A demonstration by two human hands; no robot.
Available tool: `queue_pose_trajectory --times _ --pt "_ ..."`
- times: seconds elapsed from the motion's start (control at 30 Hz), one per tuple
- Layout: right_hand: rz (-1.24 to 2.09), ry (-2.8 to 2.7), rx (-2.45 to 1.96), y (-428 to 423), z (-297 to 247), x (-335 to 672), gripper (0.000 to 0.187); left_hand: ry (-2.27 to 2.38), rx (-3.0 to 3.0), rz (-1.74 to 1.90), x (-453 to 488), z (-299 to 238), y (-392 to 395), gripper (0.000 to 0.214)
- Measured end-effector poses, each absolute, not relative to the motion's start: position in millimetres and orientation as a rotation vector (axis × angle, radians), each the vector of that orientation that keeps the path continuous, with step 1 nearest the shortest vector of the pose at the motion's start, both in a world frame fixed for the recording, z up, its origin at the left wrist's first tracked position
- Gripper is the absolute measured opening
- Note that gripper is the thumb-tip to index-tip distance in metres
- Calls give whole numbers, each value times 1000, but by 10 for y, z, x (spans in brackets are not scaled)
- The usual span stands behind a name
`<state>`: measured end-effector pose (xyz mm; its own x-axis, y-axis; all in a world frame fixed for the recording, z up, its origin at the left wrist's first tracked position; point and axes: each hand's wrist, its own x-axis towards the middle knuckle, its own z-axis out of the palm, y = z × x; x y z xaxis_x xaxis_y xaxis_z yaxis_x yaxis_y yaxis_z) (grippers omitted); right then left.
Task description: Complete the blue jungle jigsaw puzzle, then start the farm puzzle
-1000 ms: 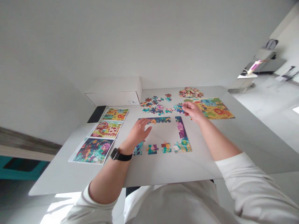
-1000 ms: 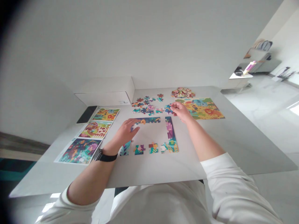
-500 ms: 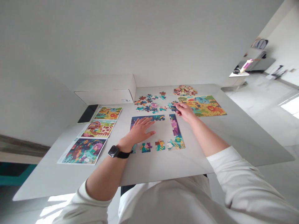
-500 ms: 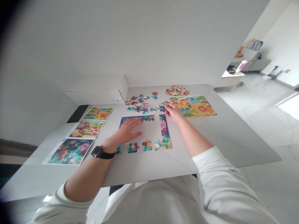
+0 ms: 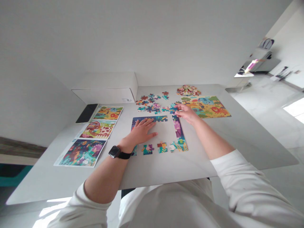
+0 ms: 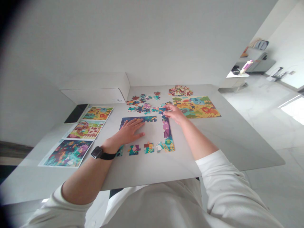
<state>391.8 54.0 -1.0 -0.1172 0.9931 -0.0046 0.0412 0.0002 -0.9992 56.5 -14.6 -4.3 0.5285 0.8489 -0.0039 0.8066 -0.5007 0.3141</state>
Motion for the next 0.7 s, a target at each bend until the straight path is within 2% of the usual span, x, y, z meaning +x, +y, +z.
queue_pose_trajectory --times 0.17,0.47,0.7 --pt "1134 -1579 -1291 519 -4 3840 33 1393 2487 245 530 -49 -143 66" --pt "817 -2010 -1444 447 6 3707 40 1415 2495 241 486 -26 -163 64" --pt "600 -2188 -1394 423 10 3727 32 1424 2516 260 460 -56 -148 64"
